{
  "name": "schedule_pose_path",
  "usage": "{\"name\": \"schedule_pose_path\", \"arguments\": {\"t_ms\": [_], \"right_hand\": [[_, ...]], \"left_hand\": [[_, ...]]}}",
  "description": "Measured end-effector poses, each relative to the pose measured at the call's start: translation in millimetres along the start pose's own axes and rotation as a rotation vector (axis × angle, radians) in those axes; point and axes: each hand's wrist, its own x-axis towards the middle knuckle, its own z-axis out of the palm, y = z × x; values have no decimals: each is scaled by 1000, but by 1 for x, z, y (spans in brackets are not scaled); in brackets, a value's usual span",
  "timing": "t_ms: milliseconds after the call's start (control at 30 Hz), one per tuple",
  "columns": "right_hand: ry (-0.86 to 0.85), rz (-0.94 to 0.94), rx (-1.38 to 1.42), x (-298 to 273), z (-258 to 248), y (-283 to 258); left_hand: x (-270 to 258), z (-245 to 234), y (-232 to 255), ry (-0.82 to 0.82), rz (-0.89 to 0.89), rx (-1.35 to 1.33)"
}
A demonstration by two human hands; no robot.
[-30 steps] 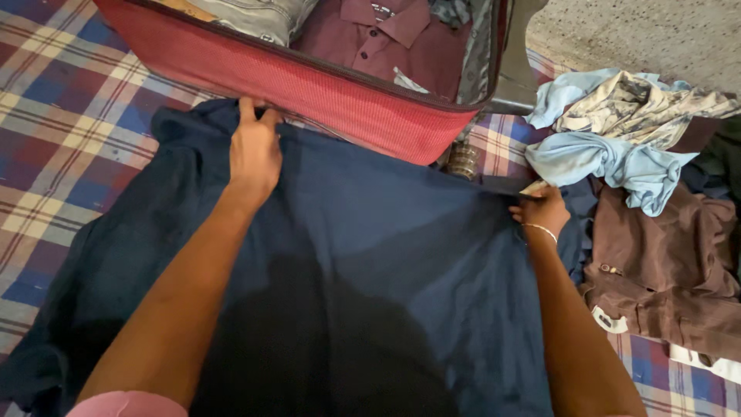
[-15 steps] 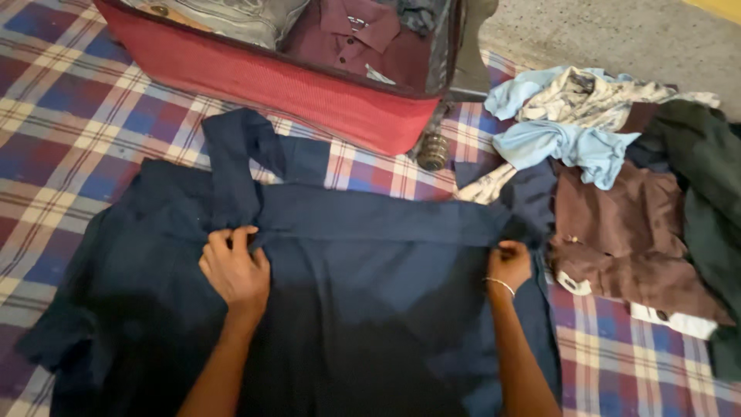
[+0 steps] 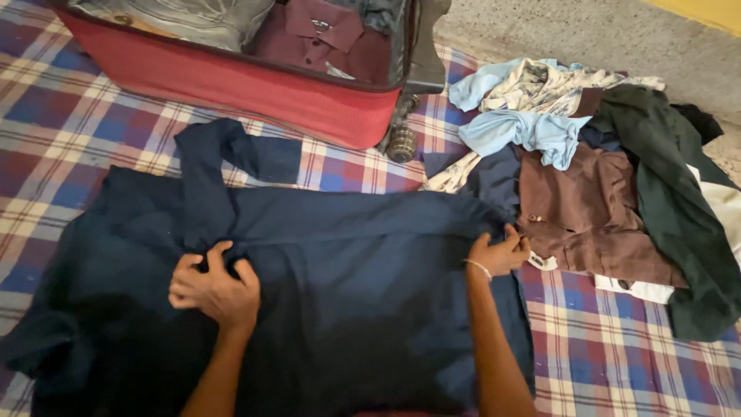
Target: The person folds a dark blue shirt on a plaid bedspread, then places it into an open red suitcase. The person then folds a light blue shirt on the same bedspread.
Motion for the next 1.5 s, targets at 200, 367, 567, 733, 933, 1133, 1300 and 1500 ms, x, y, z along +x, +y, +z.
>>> {"name": "schedule_pose_path", "arguments": {"t_ms": [200, 367, 567, 733, 933, 1133, 1300, 1500], "right_hand": [[-474, -620, 170, -64, 4, -77], [-684, -773, -63, -45, 15, -54], [-614, -354, -418, 46, 25, 34], [-528, -253, -473, 35, 43, 37], [-323, -464, -361, -24, 8, -40], [-568, -769, -43, -143, -16, -167], [-747, -902, 161, -198, -15, -213], [-814, -735, 616, -244, 15, -265]], "left_hand": [[13, 28, 41, -387, 214, -608], [16, 51, 51, -502, 279, -299], [8, 58, 50, -518, 267, -266], [10, 58, 51, -515, 270, -241], [3, 68, 45, -510, 283, -243], [9, 61, 28, -476, 306, -398], [33, 38, -7, -216, 129, -243], [76, 39, -82, 1, -307, -327]]}}
